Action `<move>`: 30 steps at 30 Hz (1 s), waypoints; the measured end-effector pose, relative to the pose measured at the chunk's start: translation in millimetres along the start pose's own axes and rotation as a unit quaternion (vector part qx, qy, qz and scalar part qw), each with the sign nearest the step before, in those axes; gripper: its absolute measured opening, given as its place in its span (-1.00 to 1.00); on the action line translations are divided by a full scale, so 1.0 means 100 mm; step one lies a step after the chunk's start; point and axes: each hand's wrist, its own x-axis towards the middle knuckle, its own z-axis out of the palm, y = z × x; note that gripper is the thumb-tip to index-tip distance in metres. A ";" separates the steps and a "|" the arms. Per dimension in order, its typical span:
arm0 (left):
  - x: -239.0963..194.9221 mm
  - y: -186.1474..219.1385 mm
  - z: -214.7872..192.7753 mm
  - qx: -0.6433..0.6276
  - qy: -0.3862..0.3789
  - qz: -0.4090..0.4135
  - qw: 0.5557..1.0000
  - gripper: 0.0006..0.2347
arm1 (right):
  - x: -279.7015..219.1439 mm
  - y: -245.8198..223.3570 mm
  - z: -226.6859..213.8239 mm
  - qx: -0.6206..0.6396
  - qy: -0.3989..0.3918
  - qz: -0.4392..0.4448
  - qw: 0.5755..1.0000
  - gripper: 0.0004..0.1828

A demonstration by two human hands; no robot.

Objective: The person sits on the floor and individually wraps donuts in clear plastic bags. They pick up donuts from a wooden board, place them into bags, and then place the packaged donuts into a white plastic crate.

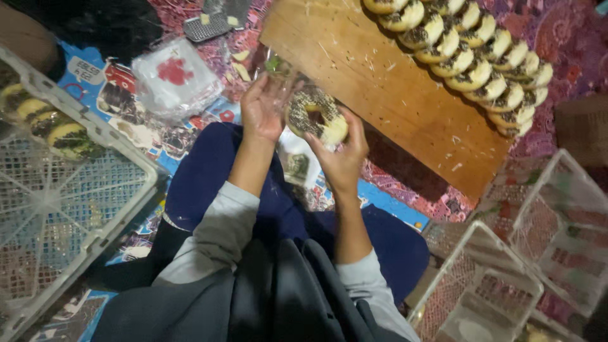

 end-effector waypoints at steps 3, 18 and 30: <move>0.03 -0.07 -0.04 0.008 0.017 -0.009 1.000 -0.71 | -0.01 0.01 -0.07 0.038 -0.005 0.093 0.995 -0.28; -0.36 -0.37 0.22 0.158 -0.079 0.016 0.984 -0.97 | -0.16 0.11 -0.13 0.301 -0.125 0.105 0.940 -0.30; -0.21 -0.23 0.12 0.035 0.065 -0.083 0.994 -0.86 | -0.61 -0.14 -0.88 0.341 -0.041 0.251 0.905 -0.16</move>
